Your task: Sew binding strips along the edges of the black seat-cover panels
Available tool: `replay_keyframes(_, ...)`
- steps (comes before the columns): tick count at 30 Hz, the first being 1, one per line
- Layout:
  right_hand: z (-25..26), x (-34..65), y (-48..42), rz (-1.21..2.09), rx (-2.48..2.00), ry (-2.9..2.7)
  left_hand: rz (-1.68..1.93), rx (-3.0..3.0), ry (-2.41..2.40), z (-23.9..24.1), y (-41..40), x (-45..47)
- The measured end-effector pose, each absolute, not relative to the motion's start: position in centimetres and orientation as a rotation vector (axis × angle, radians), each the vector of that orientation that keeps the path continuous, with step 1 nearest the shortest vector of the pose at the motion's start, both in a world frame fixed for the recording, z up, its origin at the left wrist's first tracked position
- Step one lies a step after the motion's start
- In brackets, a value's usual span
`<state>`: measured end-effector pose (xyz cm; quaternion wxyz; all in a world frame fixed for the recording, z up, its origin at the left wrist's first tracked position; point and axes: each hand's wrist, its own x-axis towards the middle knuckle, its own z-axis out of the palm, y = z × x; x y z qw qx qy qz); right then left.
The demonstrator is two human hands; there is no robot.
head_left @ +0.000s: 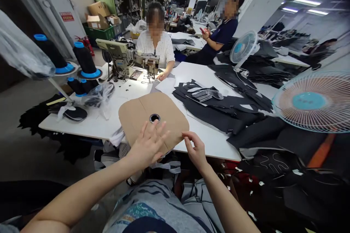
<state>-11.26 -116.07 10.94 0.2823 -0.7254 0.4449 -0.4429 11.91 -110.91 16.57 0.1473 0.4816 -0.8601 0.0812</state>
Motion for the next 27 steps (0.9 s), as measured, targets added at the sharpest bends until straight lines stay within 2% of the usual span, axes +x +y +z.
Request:
replay_keyframes(5,8.0,-12.6,-117.9,-1.282,-1.684,1.369,-0.107,1.732,-2.632,16.1,-111.2,10.3)
replay_keyframes(10,11.4,-10.6,-120.6,-1.232,-1.695,1.216,0.046,1.971,-2.442,16.1,-111.9,6.6)
replay_keyframes(15,16.0,-6.6,-119.8,-1.191,-1.877,1.059,-0.136,2.005,-2.111,16.7,-112.3,8.6)
replay_keyframes(18,16.7,-5.3,-119.5,-1.095,-1.998,0.891,-0.322,1.876,-1.807,16.8,-111.4,12.5)
replay_keyframes(22,14.8,-5.6,-120.2,-0.979,-2.169,0.735,-0.527,1.737,-1.446,16.3,-110.3,16.5)
replay_keyframes(27,11.1,-7.3,-119.2,-0.823,-2.639,0.581,-0.697,1.632,-1.158,14.9,-109.9,18.0)
